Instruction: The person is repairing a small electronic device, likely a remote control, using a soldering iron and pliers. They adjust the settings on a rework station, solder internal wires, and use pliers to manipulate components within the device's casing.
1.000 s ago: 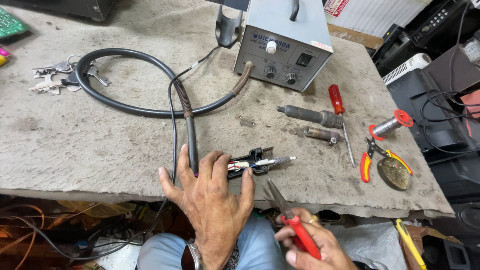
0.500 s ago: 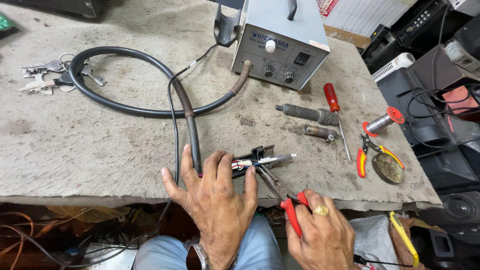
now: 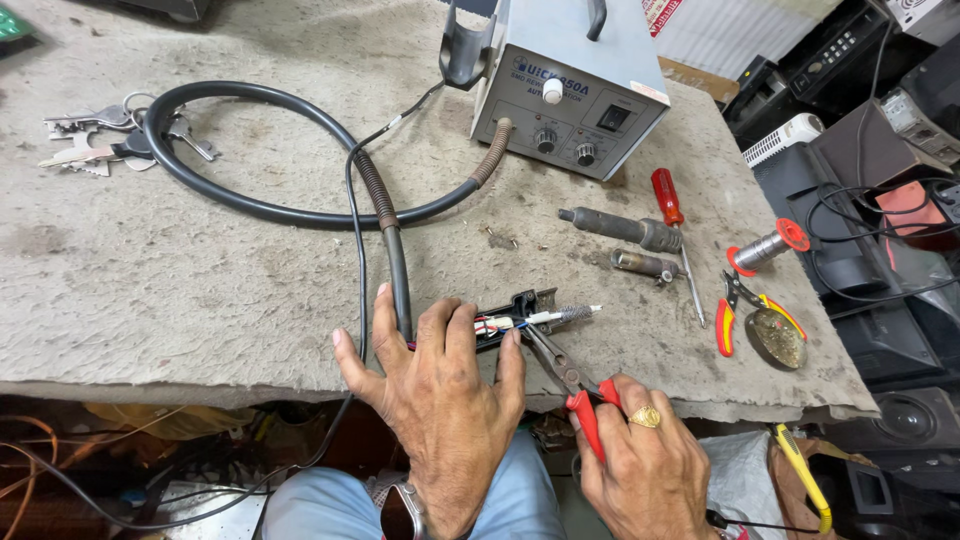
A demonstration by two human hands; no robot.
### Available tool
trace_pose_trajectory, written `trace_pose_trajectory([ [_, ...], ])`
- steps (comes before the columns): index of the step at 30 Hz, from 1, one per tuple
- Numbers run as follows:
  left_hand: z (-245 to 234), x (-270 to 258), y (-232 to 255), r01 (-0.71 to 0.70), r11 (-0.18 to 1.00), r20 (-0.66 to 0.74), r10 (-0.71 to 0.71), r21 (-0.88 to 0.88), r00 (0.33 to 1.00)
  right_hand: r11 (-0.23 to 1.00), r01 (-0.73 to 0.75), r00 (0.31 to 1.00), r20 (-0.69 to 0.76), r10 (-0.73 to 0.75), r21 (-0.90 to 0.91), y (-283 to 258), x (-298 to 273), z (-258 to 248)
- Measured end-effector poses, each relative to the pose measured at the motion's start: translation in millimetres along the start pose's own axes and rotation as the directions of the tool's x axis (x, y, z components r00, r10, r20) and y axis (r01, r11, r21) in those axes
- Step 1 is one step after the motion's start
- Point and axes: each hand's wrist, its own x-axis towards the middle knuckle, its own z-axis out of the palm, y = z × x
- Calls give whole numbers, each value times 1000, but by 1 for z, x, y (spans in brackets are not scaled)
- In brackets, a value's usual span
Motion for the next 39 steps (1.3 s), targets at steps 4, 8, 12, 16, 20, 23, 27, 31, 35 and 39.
trace_pose_trajectory([
  [4,-1,1,0,3,1000,-9,-3,-6,1000,1000,9,1000,-1,-9,1,0,1,0],
  [8,-1,1,2,13,1000,-10,-13,-14,1000,998,-21,998,68,17,59,3,-1,0],
  [12,-1,1,3,25,1000,-19,-25,-19,1000,988,-72,991,124,55,139,5,-1,2],
  [16,-1,2,3,26,1000,-24,-26,-11,999,943,-84,990,130,44,322,12,-4,4],
  [20,-1,3,4,33,999,-24,-34,-20,999,858,-183,968,239,74,480,22,-9,10],
  [23,-1,2,4,44,999,-25,-45,-22,999,785,-241,950,305,70,571,30,-16,19],
  [27,-2,2,4,45,999,-24,-46,-27,999,629,-250,938,345,-30,736,44,-26,32],
  [31,-1,2,5,55,998,-14,-56,-28,998,-92,-841,526,845,93,533,50,-37,39],
  [35,-2,3,5,59,998,-15,-59,-28,998,-490,-796,479,865,-149,356,53,-37,42],
  [39,-1,2,5,56,998,-25,-57,-32,998,-667,-721,504,803,-319,188,55,-36,42],
])
